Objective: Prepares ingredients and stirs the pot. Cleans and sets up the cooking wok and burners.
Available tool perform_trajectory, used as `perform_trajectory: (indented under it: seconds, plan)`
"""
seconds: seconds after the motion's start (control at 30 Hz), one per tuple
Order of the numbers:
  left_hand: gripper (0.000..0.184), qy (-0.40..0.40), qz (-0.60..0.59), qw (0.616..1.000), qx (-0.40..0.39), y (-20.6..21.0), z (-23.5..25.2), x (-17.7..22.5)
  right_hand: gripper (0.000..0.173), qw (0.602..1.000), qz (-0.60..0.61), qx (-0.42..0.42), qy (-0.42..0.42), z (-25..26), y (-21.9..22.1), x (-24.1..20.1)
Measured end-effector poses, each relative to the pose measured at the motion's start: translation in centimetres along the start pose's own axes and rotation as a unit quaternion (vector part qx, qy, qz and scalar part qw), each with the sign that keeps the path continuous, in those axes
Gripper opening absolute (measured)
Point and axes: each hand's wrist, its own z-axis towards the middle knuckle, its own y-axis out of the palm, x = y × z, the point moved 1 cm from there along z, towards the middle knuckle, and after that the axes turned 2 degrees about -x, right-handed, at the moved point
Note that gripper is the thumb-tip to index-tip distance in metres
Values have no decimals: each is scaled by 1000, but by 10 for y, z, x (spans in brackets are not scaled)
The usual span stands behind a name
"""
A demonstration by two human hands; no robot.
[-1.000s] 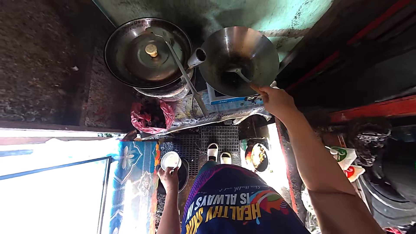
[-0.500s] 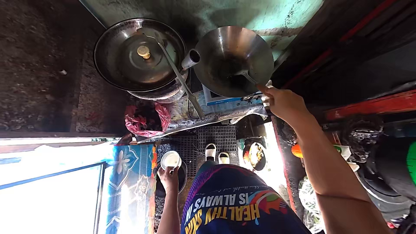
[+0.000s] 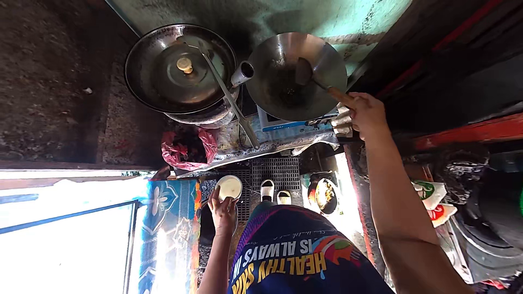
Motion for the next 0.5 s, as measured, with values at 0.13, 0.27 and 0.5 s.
perform_trajectory:
  seconds: [0.13, 0.27, 0.5]
  plan:
    - [5, 22, -14, 1000, 4, 4, 8, 13, 33, 963, 231, 29, 133, -6, -18, 20]
    - [6, 29, -26, 999, -7, 10, 14, 19, 30, 959, 234, 15, 156, 3, 5, 26]
    - [7, 52, -29, 998, -16, 11, 19, 19, 31, 961, 226, 24, 160, 14, 5, 22]
